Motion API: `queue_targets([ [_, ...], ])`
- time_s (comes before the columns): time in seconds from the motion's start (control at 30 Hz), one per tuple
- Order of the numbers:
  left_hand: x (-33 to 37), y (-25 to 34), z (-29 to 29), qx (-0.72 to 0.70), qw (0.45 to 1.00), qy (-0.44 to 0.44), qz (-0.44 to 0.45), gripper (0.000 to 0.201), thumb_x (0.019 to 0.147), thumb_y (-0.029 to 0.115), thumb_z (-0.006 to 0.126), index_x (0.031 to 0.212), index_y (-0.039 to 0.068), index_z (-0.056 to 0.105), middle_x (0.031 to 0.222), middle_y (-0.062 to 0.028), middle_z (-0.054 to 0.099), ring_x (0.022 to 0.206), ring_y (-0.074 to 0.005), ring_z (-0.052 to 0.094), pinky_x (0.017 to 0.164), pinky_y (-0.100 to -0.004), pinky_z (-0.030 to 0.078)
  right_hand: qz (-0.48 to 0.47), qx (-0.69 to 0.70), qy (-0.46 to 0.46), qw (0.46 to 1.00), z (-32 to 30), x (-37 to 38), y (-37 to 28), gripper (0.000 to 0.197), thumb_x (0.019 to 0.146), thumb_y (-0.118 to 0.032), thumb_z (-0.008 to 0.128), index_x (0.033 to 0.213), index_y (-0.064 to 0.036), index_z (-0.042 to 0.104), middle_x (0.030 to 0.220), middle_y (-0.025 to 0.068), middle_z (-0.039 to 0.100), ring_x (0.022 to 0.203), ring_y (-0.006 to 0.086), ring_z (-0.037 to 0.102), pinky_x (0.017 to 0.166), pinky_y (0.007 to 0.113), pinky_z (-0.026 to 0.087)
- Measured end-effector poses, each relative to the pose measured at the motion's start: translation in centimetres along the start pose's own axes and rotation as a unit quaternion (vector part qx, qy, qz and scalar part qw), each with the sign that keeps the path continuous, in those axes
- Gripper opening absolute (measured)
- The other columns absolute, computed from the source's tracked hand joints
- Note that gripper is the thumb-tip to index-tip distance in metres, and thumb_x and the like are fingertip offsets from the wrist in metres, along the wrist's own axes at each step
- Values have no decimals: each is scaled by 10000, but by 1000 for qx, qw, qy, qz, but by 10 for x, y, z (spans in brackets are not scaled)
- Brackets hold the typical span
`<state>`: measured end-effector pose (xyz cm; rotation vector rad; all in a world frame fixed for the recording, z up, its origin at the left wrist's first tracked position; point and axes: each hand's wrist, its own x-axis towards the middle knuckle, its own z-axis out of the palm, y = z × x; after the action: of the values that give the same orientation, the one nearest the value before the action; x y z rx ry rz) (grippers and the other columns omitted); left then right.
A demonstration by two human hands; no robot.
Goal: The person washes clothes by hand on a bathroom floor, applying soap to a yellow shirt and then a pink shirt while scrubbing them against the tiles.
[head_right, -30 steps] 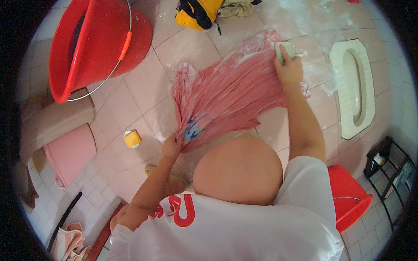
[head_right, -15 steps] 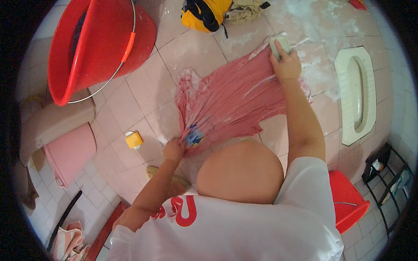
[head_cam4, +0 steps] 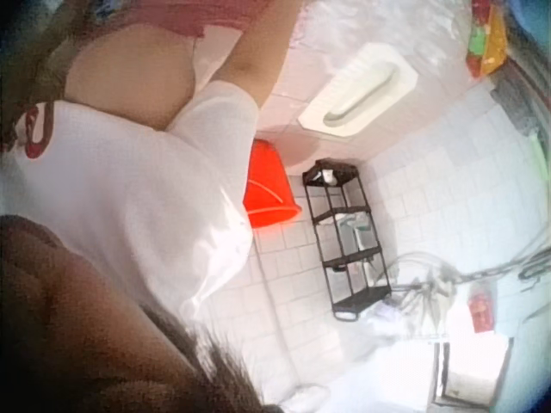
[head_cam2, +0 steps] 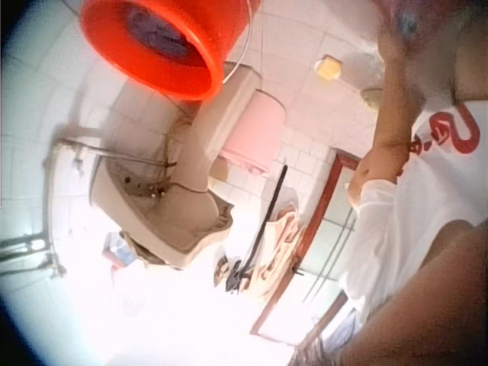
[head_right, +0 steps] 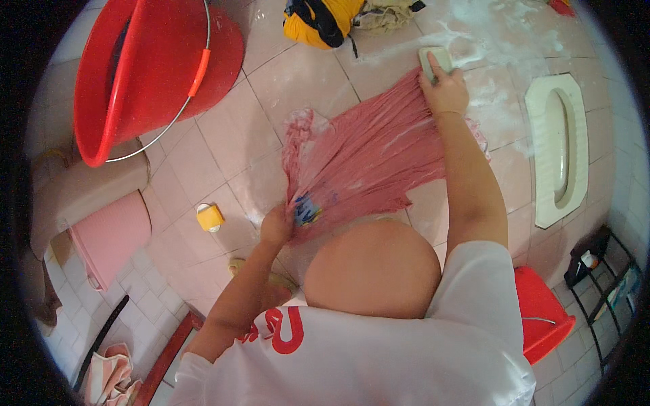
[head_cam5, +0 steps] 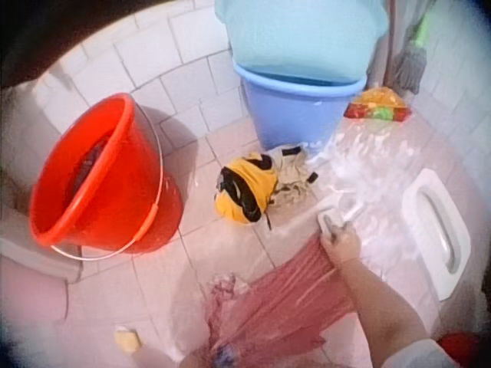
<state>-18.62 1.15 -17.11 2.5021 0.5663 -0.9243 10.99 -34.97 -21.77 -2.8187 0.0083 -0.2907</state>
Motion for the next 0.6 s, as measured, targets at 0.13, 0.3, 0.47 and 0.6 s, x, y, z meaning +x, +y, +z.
queue_targets([
  [0.13,7,-6,16,-48,995,74,50,320,901,330,543,973,29,627,927,-257,634,887,-436,600,773,-510,477,24,46,-176,983,2,-33,-86,471,794,-404,650,1237,-253,599,982,225,603,817,361,611,665,472,515],
  [0.3,10,-39,12,-186,974,107,67,208,857,208,565,966,46,636,861,-215,647,812,-362,627,727,-435,485,-383,209,-262,861,2,-160,-151,359,810,-383,597,1145,-270,660,1082,156,630,1047,337,585,830,425,513],
  [0.47,4,-49,-5,-236,971,29,6,155,838,177,594,914,51,643,752,-119,638,698,-204,602,655,-331,470,-22,-40,-128,991,-24,-36,11,421,825,-498,595,1198,-306,634,978,224,582,851,358,603,664,449,514],
  [0.6,13,-37,-6,-235,971,31,-37,156,812,166,659,905,41,648,754,-81,642,680,-155,582,641,-307,470,43,-20,-53,997,-14,-35,-5,417,833,-451,605,1223,-303,614,1019,223,573,848,368,603,655,466,508],
])
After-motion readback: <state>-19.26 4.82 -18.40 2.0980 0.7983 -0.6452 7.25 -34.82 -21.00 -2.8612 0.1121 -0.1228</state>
